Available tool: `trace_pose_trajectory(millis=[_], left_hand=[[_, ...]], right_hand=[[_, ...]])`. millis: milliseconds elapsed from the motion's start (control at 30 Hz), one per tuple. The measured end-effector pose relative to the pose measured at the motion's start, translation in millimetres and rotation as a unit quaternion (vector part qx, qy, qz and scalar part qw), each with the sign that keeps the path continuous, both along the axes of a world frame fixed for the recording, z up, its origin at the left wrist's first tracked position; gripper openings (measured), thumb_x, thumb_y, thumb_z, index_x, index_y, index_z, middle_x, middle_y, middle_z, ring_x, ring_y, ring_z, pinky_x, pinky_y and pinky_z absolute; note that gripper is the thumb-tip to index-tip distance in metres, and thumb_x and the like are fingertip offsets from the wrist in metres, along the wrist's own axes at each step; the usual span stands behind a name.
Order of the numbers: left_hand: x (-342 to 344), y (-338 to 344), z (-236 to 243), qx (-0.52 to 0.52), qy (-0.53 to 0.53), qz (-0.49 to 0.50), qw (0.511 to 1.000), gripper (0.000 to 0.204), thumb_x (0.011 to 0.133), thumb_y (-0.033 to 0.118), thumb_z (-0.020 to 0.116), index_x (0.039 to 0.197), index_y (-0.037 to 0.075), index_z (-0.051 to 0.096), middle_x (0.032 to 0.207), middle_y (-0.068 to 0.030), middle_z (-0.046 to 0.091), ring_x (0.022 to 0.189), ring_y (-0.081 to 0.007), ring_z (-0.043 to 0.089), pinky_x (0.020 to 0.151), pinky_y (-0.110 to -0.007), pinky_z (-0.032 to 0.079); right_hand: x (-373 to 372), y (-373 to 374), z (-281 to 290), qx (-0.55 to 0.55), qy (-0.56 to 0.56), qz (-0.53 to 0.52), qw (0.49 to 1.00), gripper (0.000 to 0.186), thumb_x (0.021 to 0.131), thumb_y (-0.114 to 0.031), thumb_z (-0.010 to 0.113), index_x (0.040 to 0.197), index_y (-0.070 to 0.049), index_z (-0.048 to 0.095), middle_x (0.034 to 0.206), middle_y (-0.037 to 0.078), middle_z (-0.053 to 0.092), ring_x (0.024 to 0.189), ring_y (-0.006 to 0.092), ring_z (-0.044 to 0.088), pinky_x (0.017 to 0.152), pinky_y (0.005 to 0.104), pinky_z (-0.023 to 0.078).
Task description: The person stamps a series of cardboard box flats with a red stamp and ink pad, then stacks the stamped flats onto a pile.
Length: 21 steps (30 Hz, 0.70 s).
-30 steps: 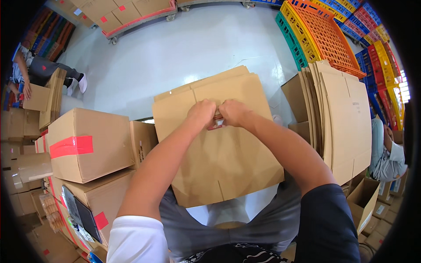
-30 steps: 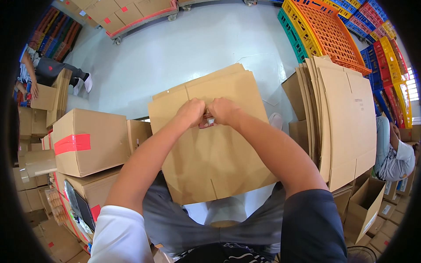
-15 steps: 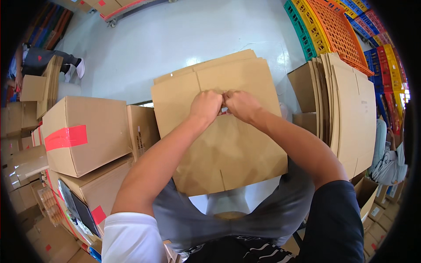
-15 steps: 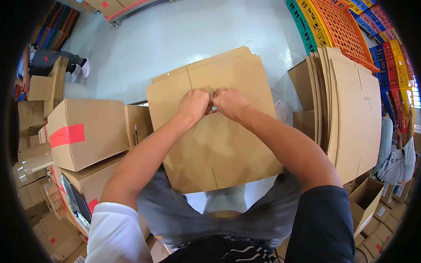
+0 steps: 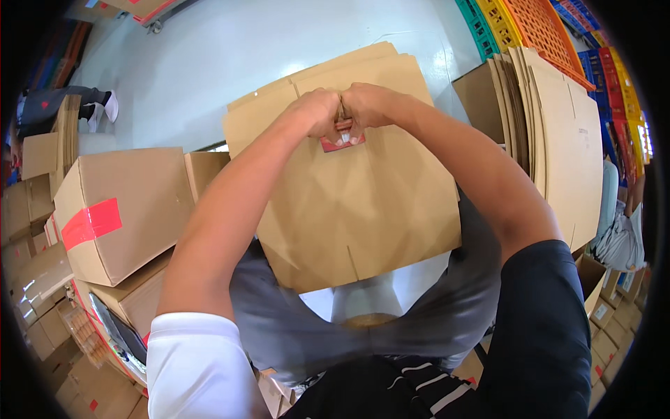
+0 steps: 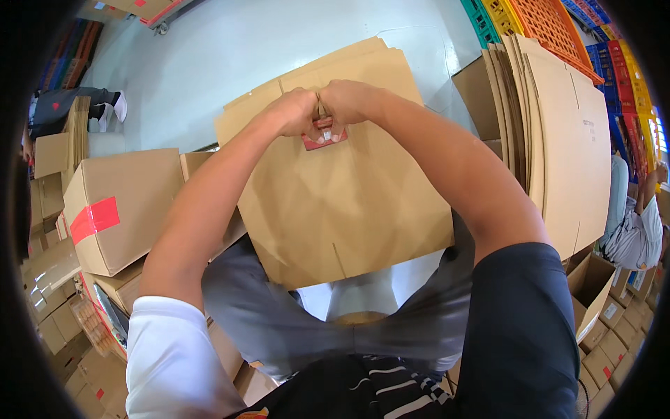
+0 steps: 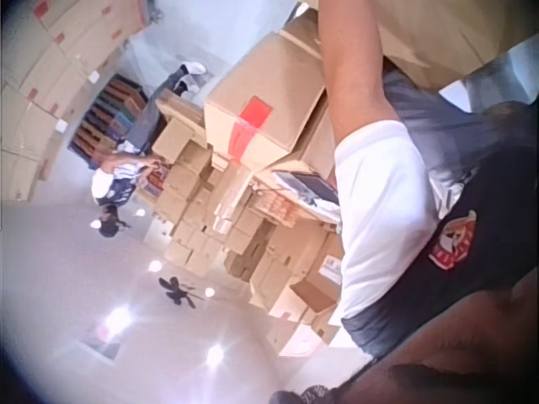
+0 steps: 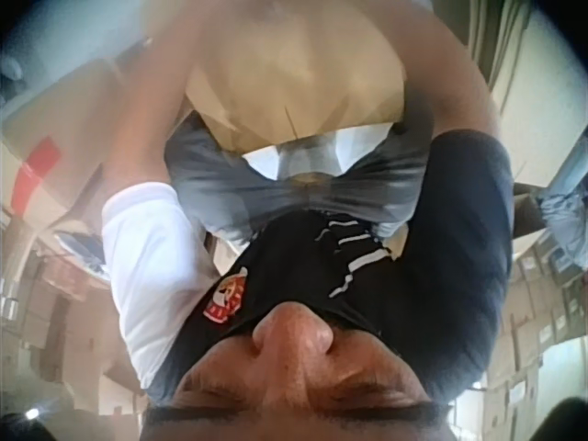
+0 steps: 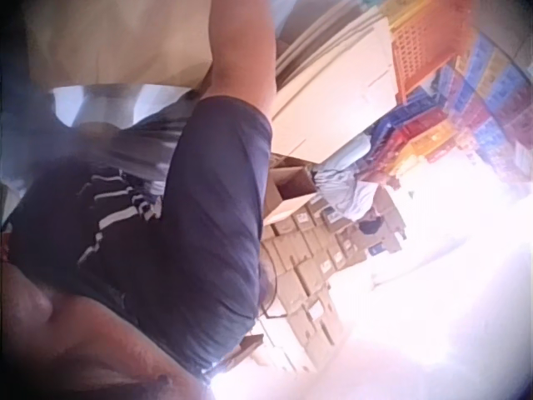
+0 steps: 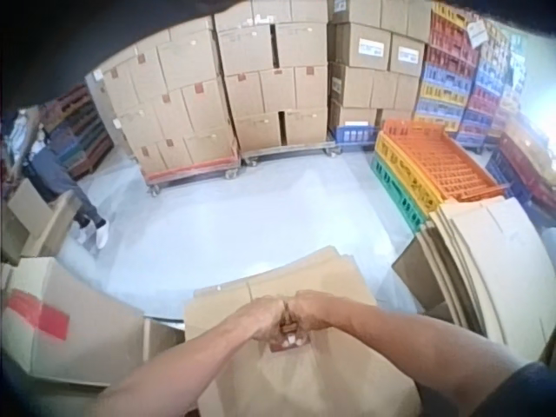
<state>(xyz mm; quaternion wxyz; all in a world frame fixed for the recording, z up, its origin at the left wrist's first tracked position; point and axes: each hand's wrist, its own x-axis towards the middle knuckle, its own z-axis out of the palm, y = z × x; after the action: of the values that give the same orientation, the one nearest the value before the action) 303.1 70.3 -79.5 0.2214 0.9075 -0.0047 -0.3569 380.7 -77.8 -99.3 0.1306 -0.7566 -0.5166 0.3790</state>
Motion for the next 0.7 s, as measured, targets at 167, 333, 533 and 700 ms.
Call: trace_pose_trajectory(millis=[167,333,533,700], left_hand=[[-54,23,-58,0.018,-0.206,0.087,0.974,0.019,0.078,0.019,0.078,0.085,0.002,0.073,0.091,-0.0216,0.071,0.085,-0.0379,0.069,0.074,-0.048,0.055],[-87,26,24,-0.102,-0.270,0.198,0.937,0.017,0.085,0.018,0.074,0.094,0.003,0.076,0.092,-0.0173,0.072,0.089,-0.0305,0.070,0.080,-0.041,0.052],[-208,43,30,-0.593,-0.224,0.533,0.560,0.032,0.105,0.027,0.054,0.130,0.008,0.058,0.126,-0.0057,0.063,0.117,-0.0195,0.059,0.097,-0.035,0.049],[-301,17,-39,-0.537,-0.216,0.707,0.407,0.043,0.104,0.041,0.055,0.141,0.019,0.050,0.134,0.0027,0.057,0.132,-0.0158,0.048,0.120,-0.042,0.020]], right_hand=[[-40,21,19,-0.066,-0.080,-0.036,0.994,0.024,0.070,-0.014,0.084,0.093,-0.014,0.078,0.090,0.014,0.075,0.086,0.0295,0.073,0.076,0.0414,0.059],[-52,-25,46,0.169,-0.067,-0.205,0.962,0.060,0.071,-0.031,0.087,0.123,-0.004,0.071,0.100,0.018,0.074,0.089,0.0325,0.070,0.079,0.0425,0.055],[-96,-165,76,0.179,-0.044,-0.516,0.837,0.059,0.079,-0.030,0.080,0.128,0.000,0.065,0.085,0.015,0.067,0.076,0.0296,0.063,0.073,0.0386,0.052],[-125,-242,-39,-0.029,-0.056,-0.474,0.879,0.055,0.077,-0.037,0.079,0.111,0.006,0.070,0.124,0.030,0.064,0.116,0.0425,0.062,0.099,0.0473,0.050]])
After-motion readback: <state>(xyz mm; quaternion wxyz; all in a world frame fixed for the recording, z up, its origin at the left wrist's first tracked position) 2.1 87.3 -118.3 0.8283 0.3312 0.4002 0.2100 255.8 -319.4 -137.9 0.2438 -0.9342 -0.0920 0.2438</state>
